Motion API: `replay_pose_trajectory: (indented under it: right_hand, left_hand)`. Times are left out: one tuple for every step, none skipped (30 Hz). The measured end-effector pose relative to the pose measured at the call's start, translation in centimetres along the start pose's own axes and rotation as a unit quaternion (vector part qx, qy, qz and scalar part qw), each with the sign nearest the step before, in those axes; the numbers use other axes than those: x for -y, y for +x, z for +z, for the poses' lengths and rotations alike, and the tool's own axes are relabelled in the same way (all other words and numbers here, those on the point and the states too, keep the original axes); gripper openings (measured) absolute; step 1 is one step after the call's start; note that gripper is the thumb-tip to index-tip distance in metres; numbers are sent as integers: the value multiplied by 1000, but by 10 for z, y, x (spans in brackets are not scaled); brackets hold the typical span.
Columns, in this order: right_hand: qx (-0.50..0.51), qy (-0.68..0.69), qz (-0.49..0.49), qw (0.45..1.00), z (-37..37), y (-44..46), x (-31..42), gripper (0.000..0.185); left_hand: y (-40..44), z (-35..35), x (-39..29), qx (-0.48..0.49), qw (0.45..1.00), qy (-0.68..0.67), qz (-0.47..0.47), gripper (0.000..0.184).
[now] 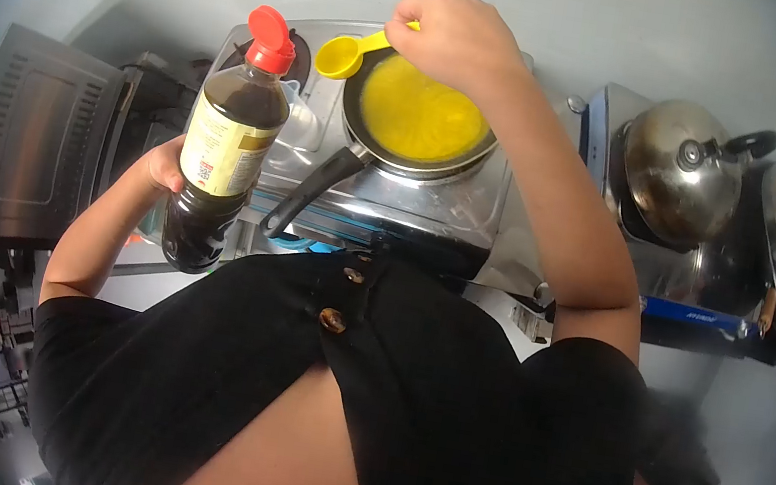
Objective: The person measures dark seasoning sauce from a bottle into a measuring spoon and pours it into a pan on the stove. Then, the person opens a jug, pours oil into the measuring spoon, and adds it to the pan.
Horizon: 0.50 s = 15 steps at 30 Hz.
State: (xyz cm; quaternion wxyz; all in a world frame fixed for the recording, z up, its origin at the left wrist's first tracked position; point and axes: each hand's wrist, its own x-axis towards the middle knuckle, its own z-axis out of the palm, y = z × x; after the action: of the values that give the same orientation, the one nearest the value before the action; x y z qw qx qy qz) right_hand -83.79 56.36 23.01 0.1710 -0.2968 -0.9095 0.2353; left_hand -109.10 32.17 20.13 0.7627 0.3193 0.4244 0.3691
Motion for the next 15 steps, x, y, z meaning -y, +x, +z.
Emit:
replay_pose_trajectory:
  right_hand:
    - [-10,1,-13,1000,0,-2,-5,26]
    - [-20,3,-26,999,1,-3,-9,27]
    - [-20,3,-20,1000,3,-5,-13,27]
    - [-39,6,-30,999,6,-6,-17,28]
    - [-59,8,-40,997,8,-8,-19,29]
    - [-59,8,-35,998,9,-9,-21,29]
    - [-56,7,-31,998,9,-10,-21,29]
    - [-53,7,-27,998,9,-11,-22,30]
    - [-53,7,-24,998,10,-12,-25,30]
    - [-61,11,-29,998,12,-12,-28,30]
    - [-69,14,-35,997,13,-12,-30,30]
    - [-69,15,-33,997,12,-13,-32,30]
    - [-66,24,-28,997,12,-13,-32,29]
    - [-63,32,-23,997,12,-14,-33,28]
    - [-62,32,-22,997,13,-14,-36,28]
  left_hand:
    - [4,-1,0,0,1000,-11,-12,97]
    - [7,-2,0,4,1000,-11,-17,97]
    - [10,-3,0,6,999,-20,-31,97]
    - [13,-4,-1,7,999,-28,-45,97]
    - [16,-4,-1,10,998,-28,-48,97]
    - [18,-5,-2,5,998,-31,-62,97]
    - [20,-5,-2,0,997,-34,-75,97]
    - [22,-5,-3,1,996,-33,-78,97]
    - [23,-5,-3,-1,995,-43,-88,97]
    - [25,-5,-4,-4,994,-53,-98,97]
    - [26,-5,-4,-3,994,-53,-100,97]
    - [27,-6,-4,0,993,-54,-106,96]
    - [28,-6,-4,4,992,-56,-112,96]
    - [29,-6,-4,5,992,-56,-113,96]
    - [29,-6,-4,1,991,-63,-118,96]
